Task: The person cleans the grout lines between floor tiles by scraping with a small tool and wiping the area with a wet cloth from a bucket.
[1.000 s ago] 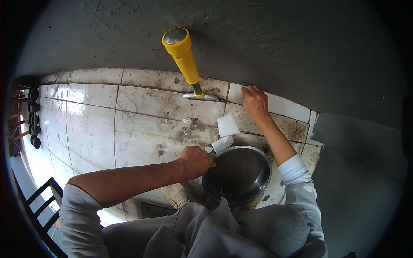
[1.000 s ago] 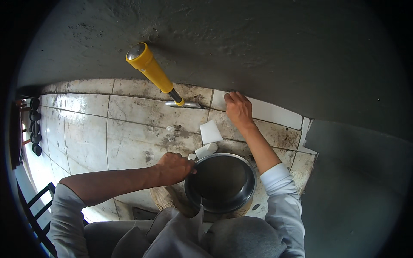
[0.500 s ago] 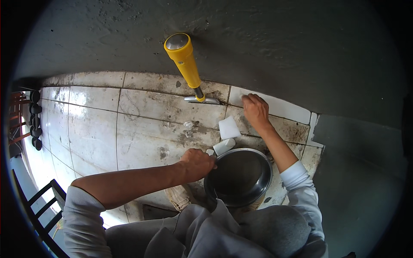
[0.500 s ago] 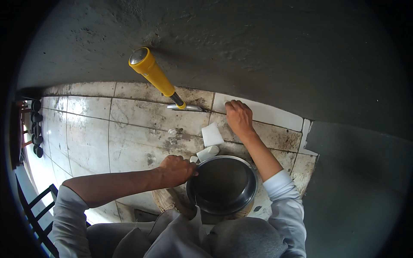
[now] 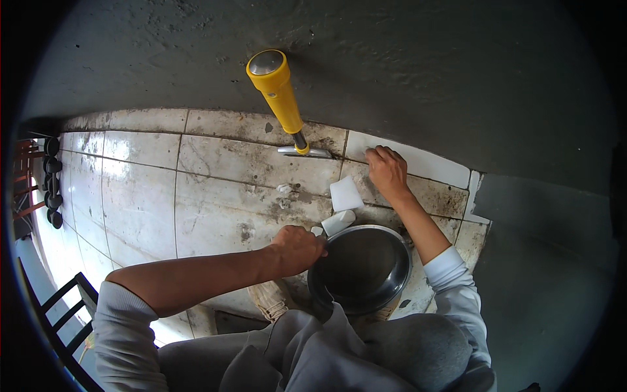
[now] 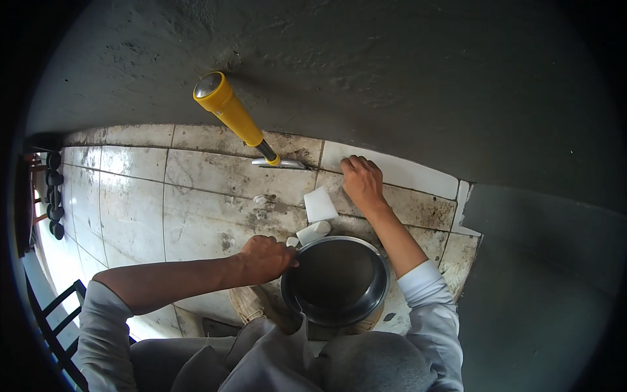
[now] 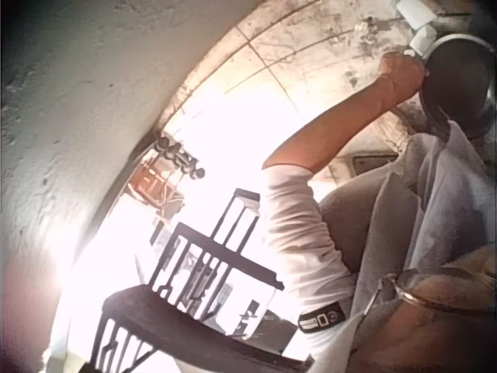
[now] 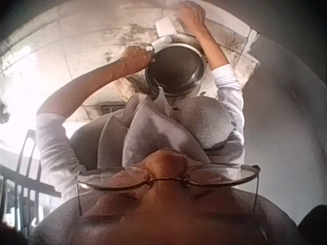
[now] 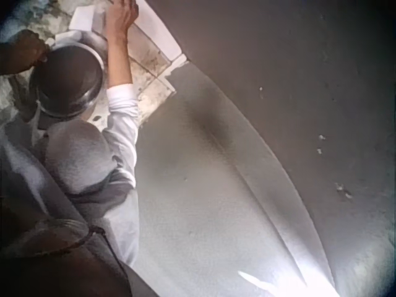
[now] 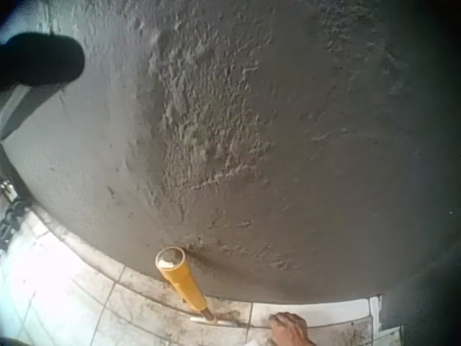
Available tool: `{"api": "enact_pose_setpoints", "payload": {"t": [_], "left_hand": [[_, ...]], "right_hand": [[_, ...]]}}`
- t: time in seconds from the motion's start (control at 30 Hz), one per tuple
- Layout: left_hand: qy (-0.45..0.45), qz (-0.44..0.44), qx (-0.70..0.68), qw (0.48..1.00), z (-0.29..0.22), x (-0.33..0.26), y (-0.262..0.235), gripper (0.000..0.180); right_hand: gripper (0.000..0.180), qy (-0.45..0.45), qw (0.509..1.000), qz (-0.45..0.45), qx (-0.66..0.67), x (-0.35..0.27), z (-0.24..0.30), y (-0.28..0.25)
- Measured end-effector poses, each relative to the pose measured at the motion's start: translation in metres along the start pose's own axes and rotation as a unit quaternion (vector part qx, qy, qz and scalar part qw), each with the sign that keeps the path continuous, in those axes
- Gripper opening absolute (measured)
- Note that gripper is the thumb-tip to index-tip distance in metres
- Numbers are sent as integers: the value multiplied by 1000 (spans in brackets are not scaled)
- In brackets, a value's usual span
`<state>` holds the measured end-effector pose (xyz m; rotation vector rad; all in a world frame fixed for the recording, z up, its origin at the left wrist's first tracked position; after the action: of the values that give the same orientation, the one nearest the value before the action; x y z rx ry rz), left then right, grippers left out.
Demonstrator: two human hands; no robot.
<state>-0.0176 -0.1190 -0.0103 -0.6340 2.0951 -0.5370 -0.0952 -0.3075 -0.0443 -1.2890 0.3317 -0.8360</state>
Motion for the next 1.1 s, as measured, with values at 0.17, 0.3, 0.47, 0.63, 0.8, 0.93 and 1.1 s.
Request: {"api": "enact_pose_setpoints", "payload": {"t": [0.17, 0.3, 0.47, 0.63, 0.8, 0.93, 1.1], "left_hand": [[8, -7, -17, 1000, -2, 0, -3, 34], [1, -7, -6, 1000, 0, -3, -1, 32], [14, -20, -13, 1000, -2, -1, -4, 32], [6, -2, -8, 1000, -1, 0, -1, 34], [1, 1, -13, 1000, 1, -2, 1, 35], [9, -1, -20, 1000, 0, 0, 0, 35], [7, 1, -10, 1000, 0, -1, -2, 36]], "right_hand": [[8, 18, 998, -3, -52, 20, -9, 6], [9, 18, 1000, 2, 9, 6, -4, 3], [12, -27, 1000, 6, 9, 15, -1, 3], [12, -8, 1000, 2, 12, 17, -3, 3], [11, -27, 994, 92, 57, 11, 2, 7], [9, -49, 998, 38, 2, 23, 2, 10], [9, -55, 997, 36, 50, 19, 4, 0]]}}
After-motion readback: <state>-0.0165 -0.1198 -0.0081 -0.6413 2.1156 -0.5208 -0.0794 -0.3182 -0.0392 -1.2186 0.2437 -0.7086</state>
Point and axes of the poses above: each hand's wrist, its own x-axis towards the middle knuckle, its own y-axis out of the palm, z = x × y, the point moved 9 cm from there along x, towards the middle knuckle, and after that the axes turned 2 degrees about -x, right-handed, at the moved point
